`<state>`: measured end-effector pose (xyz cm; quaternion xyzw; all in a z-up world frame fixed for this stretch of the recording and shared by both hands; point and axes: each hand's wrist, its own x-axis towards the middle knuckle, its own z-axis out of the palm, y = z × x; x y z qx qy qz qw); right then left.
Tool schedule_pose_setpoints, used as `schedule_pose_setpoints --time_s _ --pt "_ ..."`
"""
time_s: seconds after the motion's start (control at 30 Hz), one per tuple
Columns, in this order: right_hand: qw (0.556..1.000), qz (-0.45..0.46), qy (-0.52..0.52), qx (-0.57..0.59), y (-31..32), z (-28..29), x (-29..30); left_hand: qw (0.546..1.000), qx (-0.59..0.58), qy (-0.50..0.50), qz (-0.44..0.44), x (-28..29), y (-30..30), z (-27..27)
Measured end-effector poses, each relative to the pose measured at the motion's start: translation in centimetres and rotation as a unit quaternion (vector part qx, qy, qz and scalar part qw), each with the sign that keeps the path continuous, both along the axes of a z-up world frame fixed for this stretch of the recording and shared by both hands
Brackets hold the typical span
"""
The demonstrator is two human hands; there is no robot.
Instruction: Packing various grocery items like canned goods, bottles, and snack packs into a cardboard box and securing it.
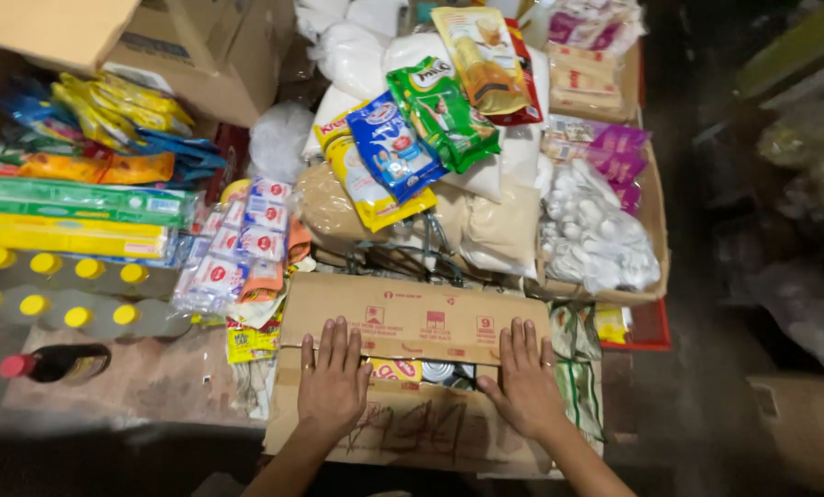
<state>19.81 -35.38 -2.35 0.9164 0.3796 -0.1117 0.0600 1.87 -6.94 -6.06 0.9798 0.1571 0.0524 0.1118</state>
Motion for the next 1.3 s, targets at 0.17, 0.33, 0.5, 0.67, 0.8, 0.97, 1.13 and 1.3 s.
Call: schedule_pose_setpoints --time_s 0.17,0.33,0.5,0.67,0.8,0.97,1.13,1.3 --pt "0.990 -0.001 -0.044 0.135 -0.6 -3.2 -0.3 1.000 0.010 0.011 -0.002 0.3 -0.3 1.5" --pt "0.971 0.022 -0.092 0.219 -0.5 -5.0 -0.3 0.993 -0.007 0.117 0.012 2.1 -1.4 3.1" --pt "0.966 0.007 -0.107 0.235 -0.7 -5.4 -0.3 0.975 0.022 -0.195 -0.101 5.7 -4.5 -0.2" --pt "0.961 0.005 -0.104 0.257 -0.6 -4.5 -0.4 0.967 -0.031 0.212 -0.135 6.3 -4.9 3.3" --pt "0.958 -0.020 -0.077 0.276 -0.4 -3.7 -0.3 0.978 -0.043 0.148 -0.143 5.6 -5.1 2.2" --pt "0.962 -0.095 -0.026 0.255 2.0 -1.4 0.3 0.978 -0.060 0.140 -0.139 5.8 -4.7 2.7" --pt "0.942 -0.101 0.030 0.320 6.8 -2.7 2.6 0.986 -0.059 0.090 -0.127 5.2 -4.7 3.1" --pt "0.934 -0.061 0.103 0.338 13.2 -0.6 3.0 0.986 -0.078 0.031 -0.142 4.8 -5.0 1.3"
